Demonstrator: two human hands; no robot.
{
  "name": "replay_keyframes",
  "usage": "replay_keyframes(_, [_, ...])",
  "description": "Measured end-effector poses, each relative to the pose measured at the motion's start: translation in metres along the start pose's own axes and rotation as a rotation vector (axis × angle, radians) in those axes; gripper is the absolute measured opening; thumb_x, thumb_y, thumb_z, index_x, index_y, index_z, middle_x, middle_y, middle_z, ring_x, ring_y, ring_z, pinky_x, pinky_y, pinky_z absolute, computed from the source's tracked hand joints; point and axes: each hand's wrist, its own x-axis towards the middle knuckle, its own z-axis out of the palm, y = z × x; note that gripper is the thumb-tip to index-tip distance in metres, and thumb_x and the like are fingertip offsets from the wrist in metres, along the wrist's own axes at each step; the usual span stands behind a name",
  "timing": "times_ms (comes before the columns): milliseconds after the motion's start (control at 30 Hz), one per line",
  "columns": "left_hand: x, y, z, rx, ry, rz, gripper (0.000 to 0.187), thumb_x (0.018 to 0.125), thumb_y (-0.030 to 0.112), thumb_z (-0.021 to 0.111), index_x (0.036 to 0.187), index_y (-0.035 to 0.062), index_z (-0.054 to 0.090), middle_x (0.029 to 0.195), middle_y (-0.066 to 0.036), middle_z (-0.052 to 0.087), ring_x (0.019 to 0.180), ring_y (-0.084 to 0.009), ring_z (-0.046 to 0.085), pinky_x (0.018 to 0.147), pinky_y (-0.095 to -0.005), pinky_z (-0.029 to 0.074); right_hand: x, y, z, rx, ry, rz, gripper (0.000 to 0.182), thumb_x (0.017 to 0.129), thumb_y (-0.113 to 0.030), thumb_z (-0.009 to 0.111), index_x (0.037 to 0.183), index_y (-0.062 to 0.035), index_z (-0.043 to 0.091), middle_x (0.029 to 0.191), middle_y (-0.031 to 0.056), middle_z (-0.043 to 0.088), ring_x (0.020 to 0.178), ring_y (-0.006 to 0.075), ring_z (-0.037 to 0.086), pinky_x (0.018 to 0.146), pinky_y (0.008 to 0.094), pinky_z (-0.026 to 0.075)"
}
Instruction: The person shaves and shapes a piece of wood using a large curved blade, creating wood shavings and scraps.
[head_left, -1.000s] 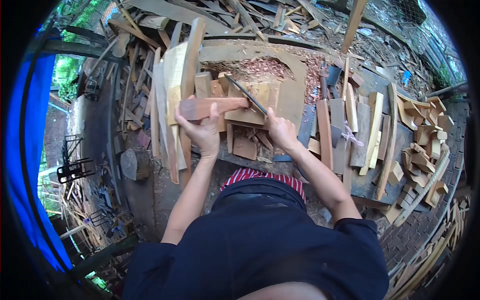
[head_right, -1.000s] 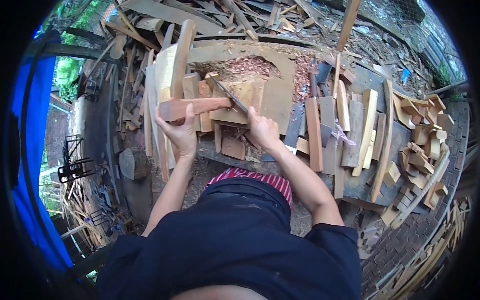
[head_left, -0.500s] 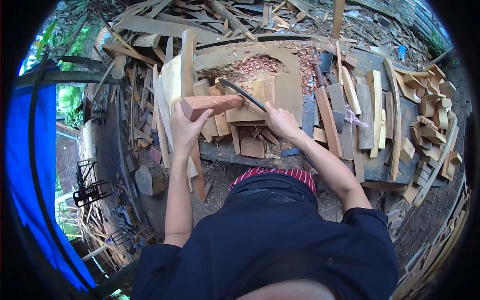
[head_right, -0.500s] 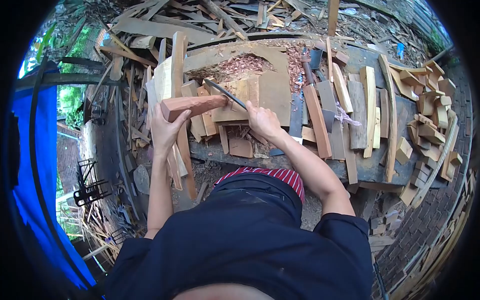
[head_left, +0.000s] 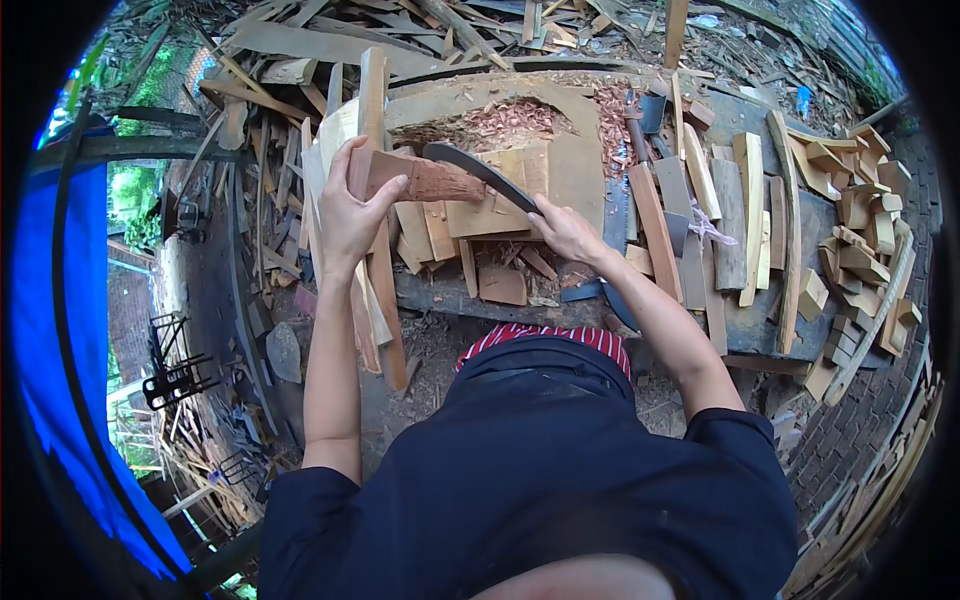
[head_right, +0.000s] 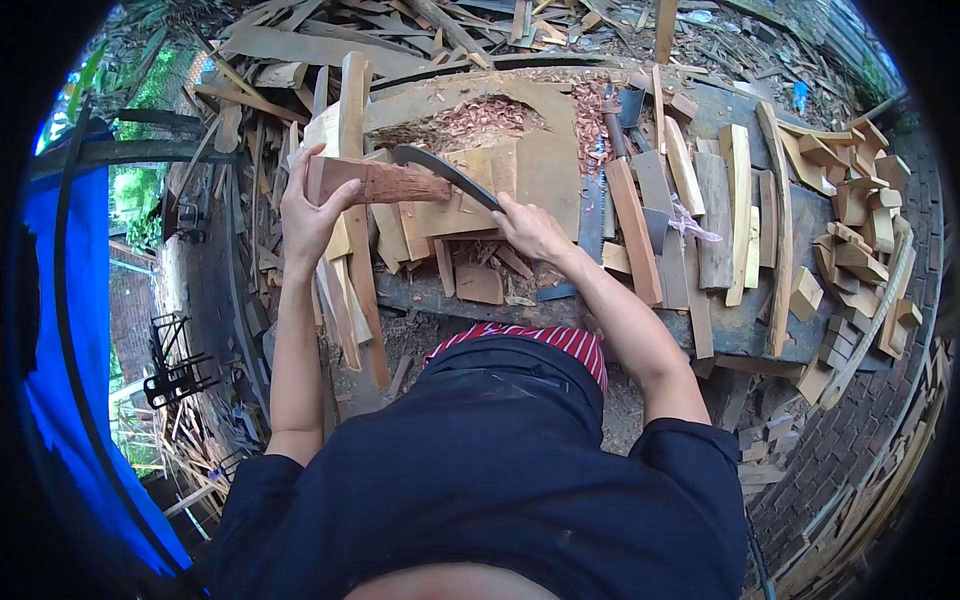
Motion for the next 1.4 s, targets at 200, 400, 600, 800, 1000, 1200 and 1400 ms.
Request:
replay_keyframes(200, [-0.006, -0.029, 0.017, -0.042, 0.133, -0.107, 0.058, 0.078, 0.027, 0.076, 0.120, -0.0030, 0.051, 0.101, -0.016, 0.065, 0.092, -0.0224, 0.065, 0.083, -0.0333, 0.051, 0.030, 0.015, 0.002, 0.215, -0.062, -0.062, 0.028, 0.098, -0.031, 0.045, 0.105, -0.0043, 0.044, 0.091, 0.0306, 0.060, 0.092, 0.0483, 0.058, 0.077, 0.0542, 0.043])
replay_keyframes(400, [-0.016, -0.043, 0.000, -0.215, 0.053, -0.083, 0.094, 0.077, 0.022, 0.077, 0.147, 0.0022, 0.016, 0.144, -0.019, 0.029, 0.127, -0.0274, 0.044, 0.104, -0.0363, 0.039, 0.026, 0.008, 0.003, 0.245, 0.011, -0.003, 0.028, 0.098, -0.033, 0.044, 0.104, -0.0060, 0.043, 0.088, 0.0307, 0.061, 0.090, 0.0508, 0.057, 0.077, 0.0567, 0.042])
replay_keyframes(600, [-0.021, -0.043, -0.013, -0.108, -0.109, -0.162, 0.080, 0.073, 0.018, 0.081, 0.136, 0.0003, 0.034, 0.127, -0.017, 0.047, 0.118, -0.0258, 0.050, 0.101, -0.0353, 0.041, 0.008, 0.013, 0.012, 0.133, -0.001, 0.005, 0.026, 0.098, -0.032, 0.043, 0.107, -0.0076, 0.043, 0.084, 0.0310, 0.061, 0.086, 0.0521, 0.057, 0.074, 0.0587, 0.042])
replay_keyframes(800, [-0.031, -0.023, 0.006, 0.112, 0.027, -0.107, 0.080, 0.070, 0.027, 0.084, 0.129, -0.0026, 0.038, 0.117, -0.019, 0.053, 0.110, -0.0274, 0.055, 0.095, -0.0363, 0.043, 0.004, -0.027, -0.001, -0.097, 0.084, 0.007, 0.023, 0.097, -0.024, 0.044, 0.112, -0.0086, 0.041, 0.075, 0.0260, 0.064, 0.069, 0.0477, 0.062, 0.060, 0.0583, 0.047])
replay_keyframes(1000, [-0.030, -0.006, 0.000, 0.186, -0.085, -0.048, 0.077, 0.072, 0.027, 0.082, 0.124, -0.0043, 0.034, 0.112, -0.025, 0.057, 0.106, -0.0373, 0.059, 0.090, -0.0404, 0.047, -0.018, -0.150, -0.059, 0.076, 0.230, -0.346, 0.022, 0.092, -0.012, 0.046, 0.112, -0.0066, 0.042, 0.064, 0.0220, 0.060, 0.060, 0.0422, 0.062, 0.052, 0.0536, 0.047])
replay_keyframes(1200, [-0.033, -0.004, 0.010, 0.206, -0.007, -0.215, 0.071, 0.072, 0.029, 0.082, 0.115, -0.0035, 0.036, 0.098, -0.026, 0.063, 0.093, -0.0394, 0.065, 0.078, -0.0428, 0.052, -0.014, -0.112, -0.019, -0.013, 0.209, -0.204, 0.025, 0.093, -0.015, 0.049, 0.115, -0.0049, 0.041, 0.064, 0.0229, 0.059, 0.061, 0.0450, 0.060, 0.053, 0.0542, 0.046])
replay_keyframes(1400, [-0.044, -0.003, 0.003, -0.001, -0.058, -0.242, 0.073, 0.077, 0.032, 0.078, 0.122, -0.0059, 0.035, 0.111, -0.025, 0.060, 0.107, -0.0329, 0.061, 0.091, -0.0380, 0.047, -0.016, -0.077, -0.007, -0.111, 0.109, -0.088, 0.022, 0.090, -0.012, 0.044, 0.111, -0.0059, 0.040, 0.065, 0.0237, 0.062, 0.064, 0.0448, 0.063, 0.057, 0.0568, 0.048])
